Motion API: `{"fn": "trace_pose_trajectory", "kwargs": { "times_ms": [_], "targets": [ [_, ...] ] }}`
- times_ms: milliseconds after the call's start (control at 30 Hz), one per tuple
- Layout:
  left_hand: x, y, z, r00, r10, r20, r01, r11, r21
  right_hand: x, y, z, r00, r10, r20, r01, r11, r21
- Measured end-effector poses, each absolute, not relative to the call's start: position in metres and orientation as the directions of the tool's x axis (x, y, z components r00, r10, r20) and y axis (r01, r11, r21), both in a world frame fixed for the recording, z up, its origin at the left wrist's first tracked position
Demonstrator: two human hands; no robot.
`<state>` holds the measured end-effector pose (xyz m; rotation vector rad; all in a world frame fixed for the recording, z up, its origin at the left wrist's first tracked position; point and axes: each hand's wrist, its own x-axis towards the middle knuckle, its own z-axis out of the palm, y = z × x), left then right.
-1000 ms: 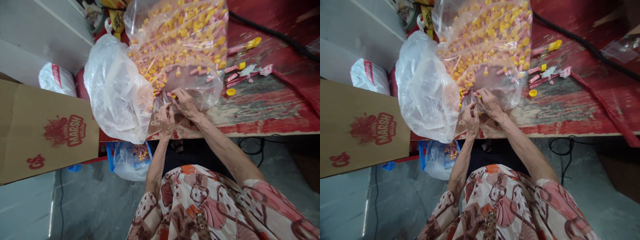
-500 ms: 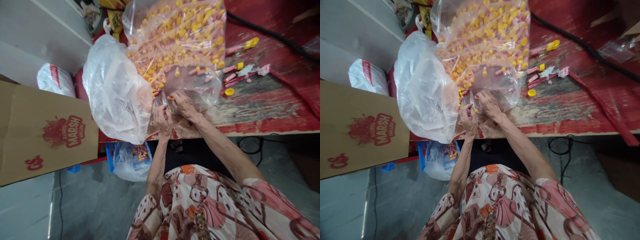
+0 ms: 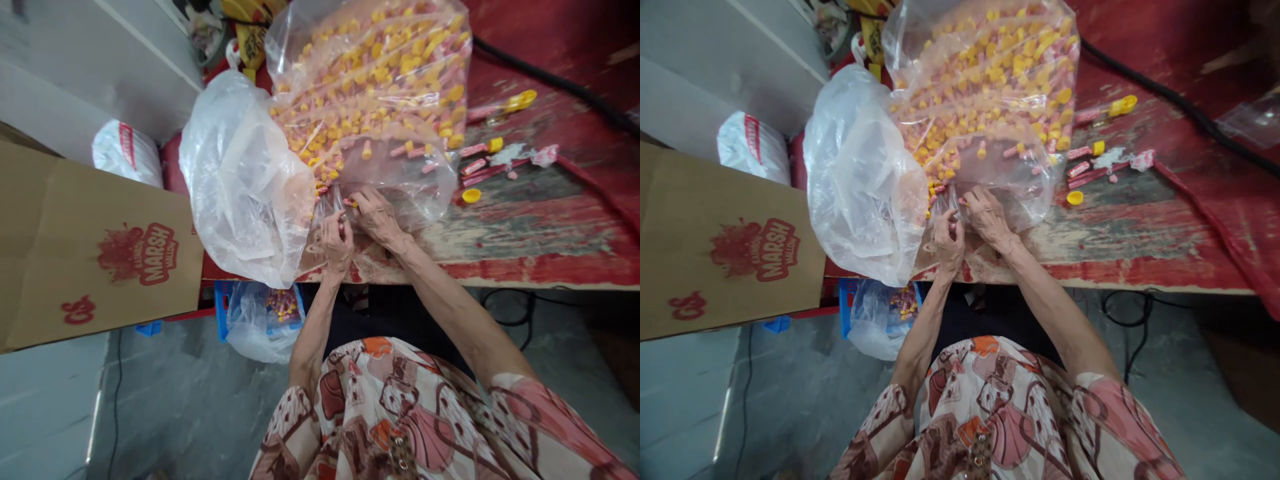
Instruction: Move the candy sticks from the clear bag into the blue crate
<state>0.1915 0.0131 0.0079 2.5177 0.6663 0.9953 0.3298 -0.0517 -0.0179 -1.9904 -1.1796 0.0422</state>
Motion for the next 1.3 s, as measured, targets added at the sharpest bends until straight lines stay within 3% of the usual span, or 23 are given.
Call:
{"fn": "trace_pose_trajectory", "kwargs": {
  "times_ms": [200, 433, 633, 767, 1000, 1167, 1300],
  "targets": [
    [0.191, 0.013, 0.008, 0.593, 0.525, 0.61, 0.251, -0.841, 0.48, 0.33, -0.056, -0.016, 0.565, 0.742, 0.361, 0.714, -0.221, -0.664],
    [0.188, 0.011, 0.001, 0.656, 0.542, 0.525, 0.269, -0.818, 0.509, 0.326, -0.061, -0.013, 0.574, 0.749, 0.332, 0.706, -0.246, -0.664],
    [0.164, 0.018, 0.006, 0.582, 0.628, 0.516, 0.314, -0.759, 0.57, 0.323, -0.064, -0.007, 0.599, 0.7, 0.389, 0.712, -0.242, -0.66],
    [0.133, 0.022, 0.011, 0.602, 0.668, 0.436, 0.349, -0.712, 0.609, 0.323, -0.065, -0.005, 0.582, 0.746, 0.324, 0.712, -0.277, -0.645],
    [0.074, 0.026, 0.026, 0.422, 0.76, 0.495, 0.454, -0.65, 0.61, 0.323, -0.065, -0.002, 0.581, 0.761, 0.286, 0.695, -0.282, -0.661],
    [0.092, 0.024, 0.013, 0.541, 0.698, 0.469, 0.437, -0.71, 0.552, 0.324, -0.064, -0.012, 0.549, 0.778, 0.306, 0.741, -0.283, -0.609],
    [0.128, 0.016, 0.008, 0.597, 0.639, 0.485, 0.358, -0.753, 0.552, 0.324, -0.066, -0.014, 0.568, 0.737, 0.366, 0.726, -0.239, -0.645]
  ]
}}
